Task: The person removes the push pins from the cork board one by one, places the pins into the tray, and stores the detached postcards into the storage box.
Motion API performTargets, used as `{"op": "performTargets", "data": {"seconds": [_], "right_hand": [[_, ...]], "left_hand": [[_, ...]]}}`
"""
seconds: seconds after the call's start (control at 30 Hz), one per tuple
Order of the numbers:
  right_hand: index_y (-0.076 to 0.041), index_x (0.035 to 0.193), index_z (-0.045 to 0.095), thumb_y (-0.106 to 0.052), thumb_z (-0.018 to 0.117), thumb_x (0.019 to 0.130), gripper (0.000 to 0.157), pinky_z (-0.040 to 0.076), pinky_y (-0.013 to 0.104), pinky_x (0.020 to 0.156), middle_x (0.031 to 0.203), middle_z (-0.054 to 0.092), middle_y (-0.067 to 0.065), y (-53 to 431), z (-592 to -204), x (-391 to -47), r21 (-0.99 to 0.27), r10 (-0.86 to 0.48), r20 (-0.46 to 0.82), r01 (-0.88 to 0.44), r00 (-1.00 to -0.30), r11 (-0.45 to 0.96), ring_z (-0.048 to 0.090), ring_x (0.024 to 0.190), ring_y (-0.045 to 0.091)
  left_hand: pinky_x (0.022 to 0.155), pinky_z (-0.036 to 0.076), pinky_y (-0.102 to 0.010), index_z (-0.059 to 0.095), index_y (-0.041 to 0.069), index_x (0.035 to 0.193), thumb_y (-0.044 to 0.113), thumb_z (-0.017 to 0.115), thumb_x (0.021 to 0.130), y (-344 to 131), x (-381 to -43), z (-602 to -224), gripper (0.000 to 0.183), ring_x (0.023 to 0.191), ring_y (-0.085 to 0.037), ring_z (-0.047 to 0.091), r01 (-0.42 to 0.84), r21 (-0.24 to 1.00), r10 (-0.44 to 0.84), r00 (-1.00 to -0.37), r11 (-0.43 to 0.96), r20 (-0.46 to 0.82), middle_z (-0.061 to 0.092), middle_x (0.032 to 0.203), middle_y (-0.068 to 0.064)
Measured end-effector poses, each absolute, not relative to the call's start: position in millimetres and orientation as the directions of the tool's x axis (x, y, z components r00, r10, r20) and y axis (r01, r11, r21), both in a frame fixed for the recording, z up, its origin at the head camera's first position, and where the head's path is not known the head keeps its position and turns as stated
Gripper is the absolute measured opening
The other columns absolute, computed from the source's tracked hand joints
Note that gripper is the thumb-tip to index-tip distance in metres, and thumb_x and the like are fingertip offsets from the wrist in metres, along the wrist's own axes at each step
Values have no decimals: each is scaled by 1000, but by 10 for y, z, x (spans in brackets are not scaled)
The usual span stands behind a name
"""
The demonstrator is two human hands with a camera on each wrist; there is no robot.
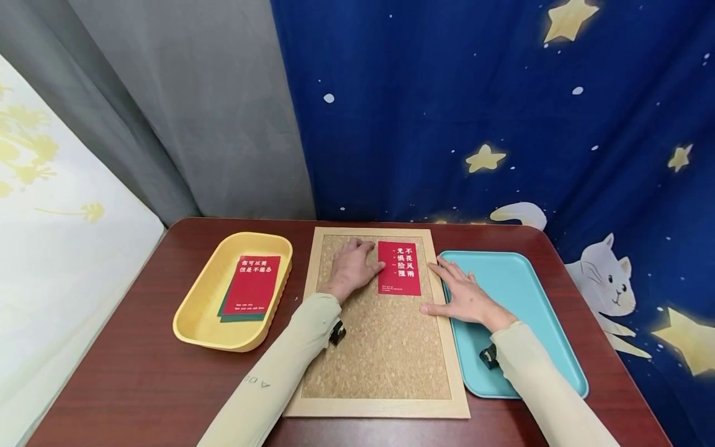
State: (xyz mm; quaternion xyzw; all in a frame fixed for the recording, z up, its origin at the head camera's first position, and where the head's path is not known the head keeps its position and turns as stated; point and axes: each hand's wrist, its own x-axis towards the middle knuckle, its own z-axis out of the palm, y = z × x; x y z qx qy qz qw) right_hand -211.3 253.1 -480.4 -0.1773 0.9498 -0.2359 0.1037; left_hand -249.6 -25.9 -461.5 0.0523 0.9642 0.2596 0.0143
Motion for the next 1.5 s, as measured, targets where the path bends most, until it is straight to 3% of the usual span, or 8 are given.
{"op": "performTargets", "data": {"seconds": [0.23, 0.6, 0.97, 1.5], "right_hand": [[-17, 165, 30, -67, 77, 83, 106, 5, 80, 122, 175, 16, 14, 2531, -4812, -2113, -492, -389, -110, -290, -915, 821, 12, 161, 46], [-17, 165, 30, -66, 77, 83, 107, 4, 80, 122, 175, 16, 15, 2523, -4800, -2113, -502, -382, -117, -277, -917, 819, 11, 161, 46], [-18, 165, 30, -65, 78, 82, 107, 3, 79, 122, 175, 17, 16, 2508, -4803, -2133, -518, -386, -108, -279, -916, 808, 10, 161, 48], [-18, 165, 29, -65, 79, 82, 107, 2, 79, 122, 176, 15, 15, 2539, -4830, -2125, -521, -383, -115, -272, -917, 809, 9, 161, 47]], "left_hand": [[105, 43, -46, 49, 21, 156, 55, 72, 93, -192, -2559, -4625, 75, 129, -28, 47, 64, 410, 83, -996, 910, -30, 52, 140, -12], [105, 43, -44, 42, 29, 160, 57, 81, 83, -187, -2601, -4577, 91, 129, -27, 44, 44, 375, 88, -991, 926, -101, 47, 139, -10], [103, 46, -46, 44, 31, 159, 56, 82, 82, -194, -2599, -4463, 89, 127, -27, 41, 35, 300, 91, -980, 953, -176, 45, 136, -8], [108, 46, -45, 46, 29, 156, 46, 92, 77, -181, -2567, -4572, 94, 128, -29, 45, 65, 454, 105, -993, 889, -62, 48, 139, -13]]}}
